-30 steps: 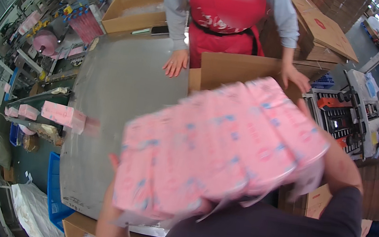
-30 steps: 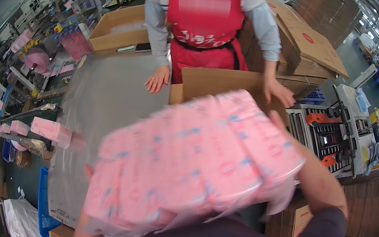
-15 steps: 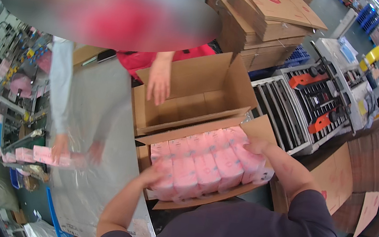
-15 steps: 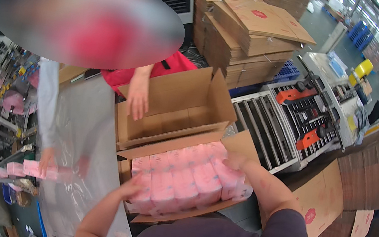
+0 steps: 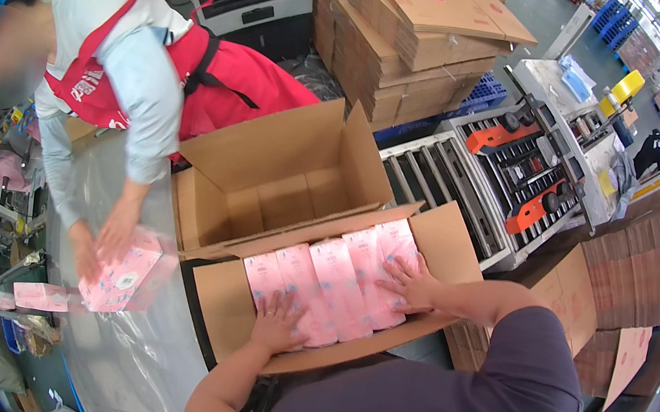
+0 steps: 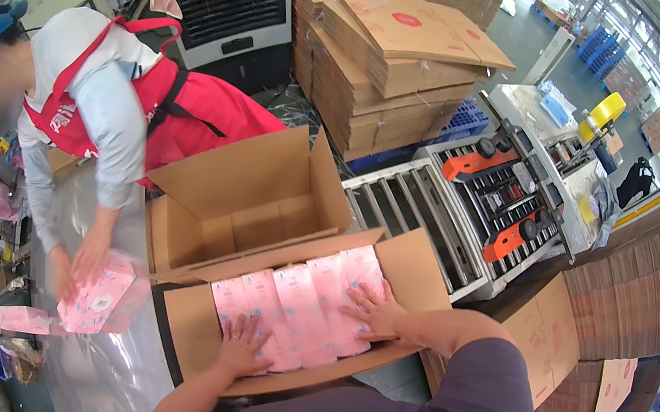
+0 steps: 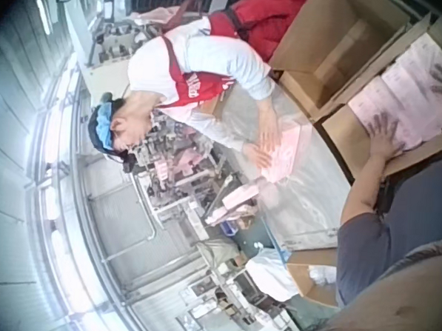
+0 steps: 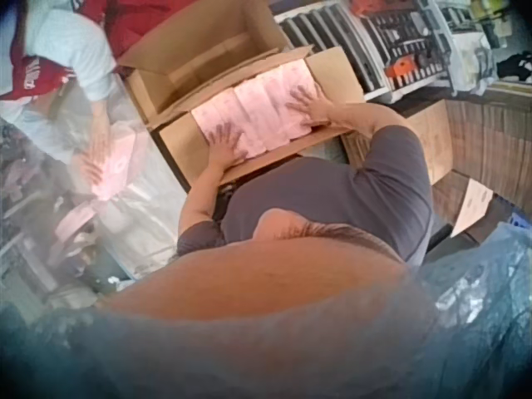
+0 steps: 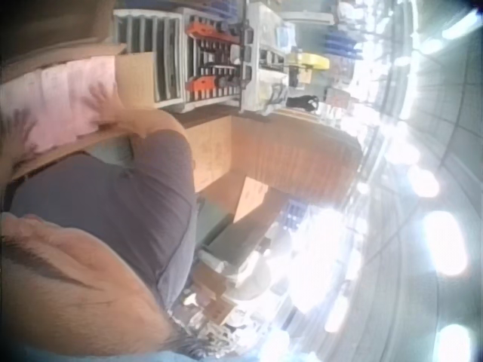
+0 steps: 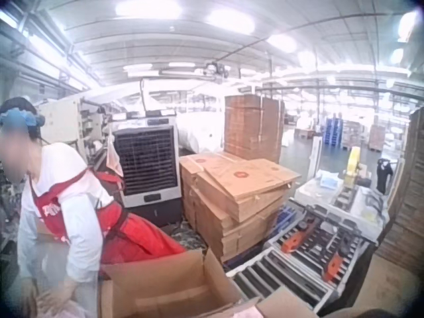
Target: The person picks up bundles of pink-wrapped items from a table and stacks them into cardboard boxes, then pushes the filled boxes onto a motorized conveyor belt.
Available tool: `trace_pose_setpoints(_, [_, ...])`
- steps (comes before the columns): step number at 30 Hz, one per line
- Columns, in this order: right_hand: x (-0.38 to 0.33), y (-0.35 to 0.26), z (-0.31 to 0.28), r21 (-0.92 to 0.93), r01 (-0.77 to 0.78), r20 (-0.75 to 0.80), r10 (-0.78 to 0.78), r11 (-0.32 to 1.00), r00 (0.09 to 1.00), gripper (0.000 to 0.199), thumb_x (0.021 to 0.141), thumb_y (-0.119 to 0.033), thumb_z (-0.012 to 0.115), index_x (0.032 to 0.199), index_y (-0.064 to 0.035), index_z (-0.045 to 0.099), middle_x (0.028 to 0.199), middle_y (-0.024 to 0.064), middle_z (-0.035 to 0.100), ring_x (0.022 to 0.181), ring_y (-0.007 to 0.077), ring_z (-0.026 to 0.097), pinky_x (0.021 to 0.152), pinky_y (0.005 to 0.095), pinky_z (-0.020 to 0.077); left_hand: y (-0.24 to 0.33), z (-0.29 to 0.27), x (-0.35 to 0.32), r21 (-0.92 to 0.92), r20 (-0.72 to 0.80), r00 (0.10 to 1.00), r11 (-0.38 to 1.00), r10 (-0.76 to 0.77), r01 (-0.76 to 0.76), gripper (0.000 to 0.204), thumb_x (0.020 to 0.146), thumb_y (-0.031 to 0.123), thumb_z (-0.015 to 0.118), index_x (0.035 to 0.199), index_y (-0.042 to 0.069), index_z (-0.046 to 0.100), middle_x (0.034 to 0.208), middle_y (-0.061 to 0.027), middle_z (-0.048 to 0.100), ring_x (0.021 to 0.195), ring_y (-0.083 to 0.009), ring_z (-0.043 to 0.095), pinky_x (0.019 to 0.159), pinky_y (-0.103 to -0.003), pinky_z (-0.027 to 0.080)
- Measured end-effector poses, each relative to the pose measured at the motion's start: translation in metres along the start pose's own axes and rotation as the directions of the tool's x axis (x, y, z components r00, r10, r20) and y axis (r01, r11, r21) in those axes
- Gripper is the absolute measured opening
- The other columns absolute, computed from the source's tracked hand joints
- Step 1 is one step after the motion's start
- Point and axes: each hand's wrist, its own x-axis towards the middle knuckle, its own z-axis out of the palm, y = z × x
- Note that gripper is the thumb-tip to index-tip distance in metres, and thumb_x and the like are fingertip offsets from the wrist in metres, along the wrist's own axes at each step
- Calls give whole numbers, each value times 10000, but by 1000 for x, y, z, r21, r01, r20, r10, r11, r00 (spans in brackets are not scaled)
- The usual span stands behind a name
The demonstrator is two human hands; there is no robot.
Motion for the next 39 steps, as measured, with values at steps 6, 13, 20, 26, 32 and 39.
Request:
trace_pose_setpoints(6, [-14, 65, -43, 288, -300, -333, 388, 910, 859, 788, 889, -539, 572, 1470, -58, 343, 1546, 199, 301, 1430, 370, 280, 1131, 505, 292, -41, -4, -38, -322, -249, 791, 818, -559, 477, 950, 825, 474, 705, 1521, 26, 238, 1549, -310, 201, 1455, -462, 156, 1179, -534, 166])
trace_pose_setpoints(13, [-96, 85, -18, 434, -705, -76, 803, 561, 592, 676, 845, -404, 651, 1340, -10, 412, 924, 220, 697, 876, 399, 679, 770, 488, 537, -74, 14, -84, -623, -63, 544, 458, -837, 634, 1093, 823, 491, 732, 1527, -38, 85, 1539, -352, 151, 1386, -477, 279, 1139, -511, 276])
trace_pose_setpoints(20, [-5, -32, -48, 632, -405, 219, 349, 660, 911, 919, 932, -432, 555, 1524, 24, 19, 1149, 314, 628, 1052, 402, 637, 933, 462, 473, 37, -113, -66, -584, -112, 993, 807, 25, -86, 1021, 783, 382, 781, 1501, -41, 192, 1450, -299, 385, 1277, -404, 465, 1051, -465, 405])
trace_pose_setpoints(26, [40, -30, -47, 748, -660, 608, 324, 72, 725, 823, 971, -380, 505, 1563, -147, -18, 1145, 256, 638, 992, 383, 626, 902, 439, 477, 32, -109, 8, -362, 319, 948, 922, -19, 141, 666, 763, 470, 770, 1325, 207, 530, 1245, -186, 616, 1083, -420, 601, 950, -492, 462])
trace_pose_setpoints(32, [58, -2, -132, 304, -232, -637, 378, 924, 672, 519, 942, -338, 563, 1389, -88, 479, 1324, 146, 561, 1234, 355, 508, 1092, 505, 343, 7, -42, 23, -426, -110, 768, 729, -630, 537, 1401, 564, 532, 882, 1544, 14, 25, 1615, -207, 31, 1481, -398, 107, 1187, -445, 221])
trace_pose_setpoints(39, [13, -60, 9, 145, -473, -616, 453, 869, 644, 664, 895, -426, 595, 1442, -97, 409, 1457, 107, 444, 1368, 285, 399, 1167, 586, 189, -28, 35, 15, -785, -576, 553, 597, -603, -166, 1141, 760, 422, 786, 1532, -30, 78, 1528, -292, 233, 1382, -396, 329, 1132, -445, 299])
